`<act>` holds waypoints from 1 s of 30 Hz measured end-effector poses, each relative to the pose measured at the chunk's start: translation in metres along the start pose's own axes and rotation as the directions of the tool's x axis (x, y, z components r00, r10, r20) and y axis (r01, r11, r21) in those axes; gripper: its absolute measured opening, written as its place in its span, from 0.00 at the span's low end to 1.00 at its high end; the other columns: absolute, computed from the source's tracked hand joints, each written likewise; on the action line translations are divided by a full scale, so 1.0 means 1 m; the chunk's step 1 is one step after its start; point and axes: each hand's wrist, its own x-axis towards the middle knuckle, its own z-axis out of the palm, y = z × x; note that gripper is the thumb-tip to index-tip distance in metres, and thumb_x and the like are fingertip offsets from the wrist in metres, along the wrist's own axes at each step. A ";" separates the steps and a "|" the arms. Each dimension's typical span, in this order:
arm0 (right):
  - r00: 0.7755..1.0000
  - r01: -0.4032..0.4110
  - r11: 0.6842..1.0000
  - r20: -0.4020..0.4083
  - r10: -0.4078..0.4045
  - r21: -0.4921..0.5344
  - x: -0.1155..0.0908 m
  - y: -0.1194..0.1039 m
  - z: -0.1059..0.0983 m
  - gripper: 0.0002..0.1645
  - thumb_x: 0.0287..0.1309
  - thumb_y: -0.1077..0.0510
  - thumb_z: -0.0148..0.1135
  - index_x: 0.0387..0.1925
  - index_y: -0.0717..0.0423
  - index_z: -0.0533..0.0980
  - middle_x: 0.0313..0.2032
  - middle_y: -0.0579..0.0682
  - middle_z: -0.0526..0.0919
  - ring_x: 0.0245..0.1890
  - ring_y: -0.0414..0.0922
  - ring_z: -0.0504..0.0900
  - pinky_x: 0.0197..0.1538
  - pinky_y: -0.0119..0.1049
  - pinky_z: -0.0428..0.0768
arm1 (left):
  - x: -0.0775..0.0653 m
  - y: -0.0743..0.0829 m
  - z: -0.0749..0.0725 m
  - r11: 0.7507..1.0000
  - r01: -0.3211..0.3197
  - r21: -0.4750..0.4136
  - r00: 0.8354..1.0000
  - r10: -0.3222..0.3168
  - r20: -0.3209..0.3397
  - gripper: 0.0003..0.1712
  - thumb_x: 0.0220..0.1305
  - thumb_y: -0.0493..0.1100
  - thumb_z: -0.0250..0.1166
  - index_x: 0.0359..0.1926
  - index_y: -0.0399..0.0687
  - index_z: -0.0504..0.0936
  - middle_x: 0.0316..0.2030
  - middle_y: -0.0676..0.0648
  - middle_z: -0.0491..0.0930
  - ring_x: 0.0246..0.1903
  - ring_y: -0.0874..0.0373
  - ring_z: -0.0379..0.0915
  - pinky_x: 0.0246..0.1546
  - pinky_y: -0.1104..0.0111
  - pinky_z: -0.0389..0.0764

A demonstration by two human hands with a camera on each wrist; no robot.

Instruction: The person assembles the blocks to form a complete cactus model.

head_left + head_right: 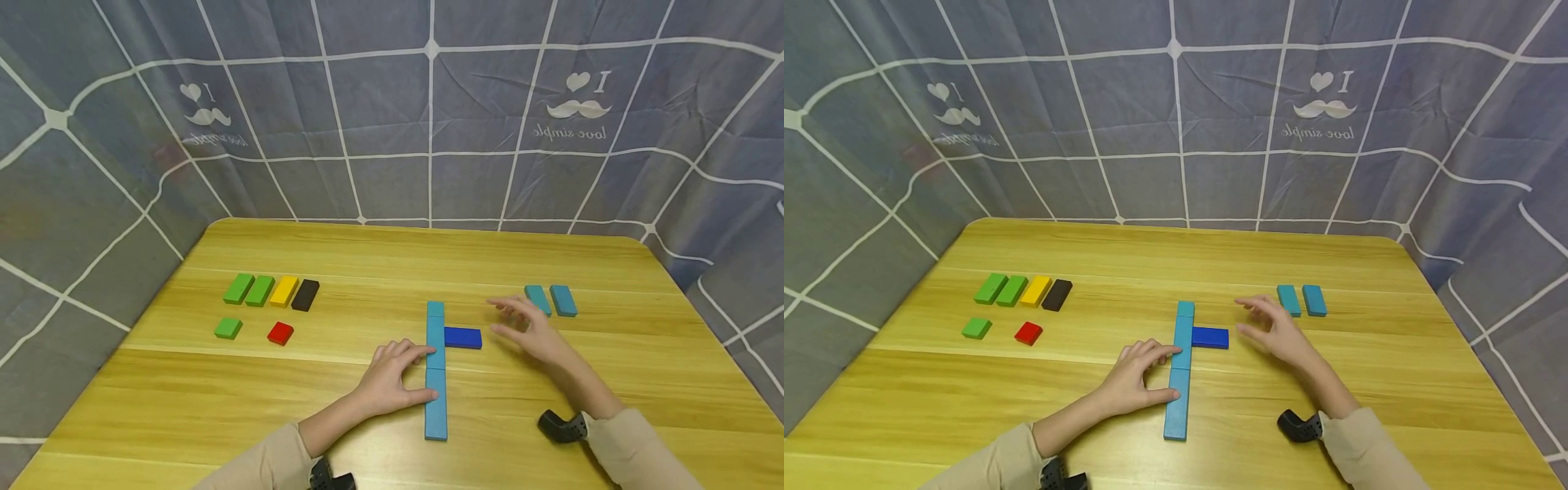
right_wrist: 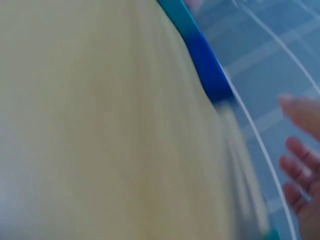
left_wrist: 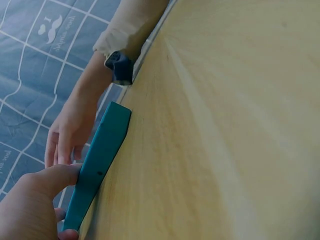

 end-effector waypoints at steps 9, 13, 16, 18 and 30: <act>0.984 -0.139 0.989 -0.120 0.132 -0.050 -0.010 0.064 -0.064 0.25 0.51 0.73 0.60 0.53 0.72 0.68 0.44 0.55 0.67 0.37 0.41 0.64 0.35 0.31 0.61 | 0.000 0.000 0.000 1.000 -0.004 -0.003 1.000 0.004 -0.002 0.35 0.47 0.59 0.68 0.56 0.54 0.73 0.35 0.57 0.70 0.36 0.63 0.61 0.46 0.61 0.60; 0.971 -0.233 0.969 -0.077 0.227 -0.084 -0.021 0.091 -0.082 0.29 0.54 0.66 0.61 0.58 0.66 0.66 0.46 0.55 0.64 0.38 0.39 0.62 0.36 0.29 0.61 | 0.000 0.000 0.001 1.000 -0.004 -0.002 1.000 0.004 0.001 0.35 0.47 0.59 0.68 0.57 0.54 0.73 0.34 0.58 0.69 0.36 0.63 0.61 0.46 0.62 0.59; 0.951 -0.308 0.946 -0.033 0.307 -0.103 -0.029 0.098 -0.091 0.34 0.56 0.61 0.61 0.63 0.63 0.62 0.47 0.56 0.63 0.39 0.38 0.62 0.38 0.27 0.63 | 0.000 0.000 0.000 1.000 -0.003 -0.006 1.000 0.003 0.003 0.35 0.47 0.59 0.68 0.57 0.55 0.73 0.34 0.58 0.69 0.36 0.63 0.60 0.47 0.61 0.59; 0.939 -0.340 0.932 0.015 0.345 -0.123 -0.031 0.101 -0.096 0.37 0.57 0.59 0.61 0.65 0.62 0.58 0.49 0.59 0.62 0.41 0.39 0.62 0.40 0.27 0.63 | 0.000 0.001 0.000 1.000 -0.004 -0.007 1.000 0.004 0.003 0.35 0.47 0.59 0.68 0.57 0.54 0.73 0.34 0.58 0.69 0.35 0.63 0.60 0.47 0.61 0.59; 0.896 -0.375 0.918 0.204 0.395 -0.129 -0.027 0.103 -0.108 0.44 0.57 0.59 0.60 0.68 0.65 0.48 0.56 0.67 0.59 0.50 0.46 0.62 0.45 0.27 0.62 | 0.000 0.000 0.000 1.000 -0.001 -0.002 1.000 0.001 0.001 0.35 0.47 0.59 0.68 0.57 0.54 0.73 0.34 0.58 0.69 0.35 0.64 0.60 0.46 0.62 0.59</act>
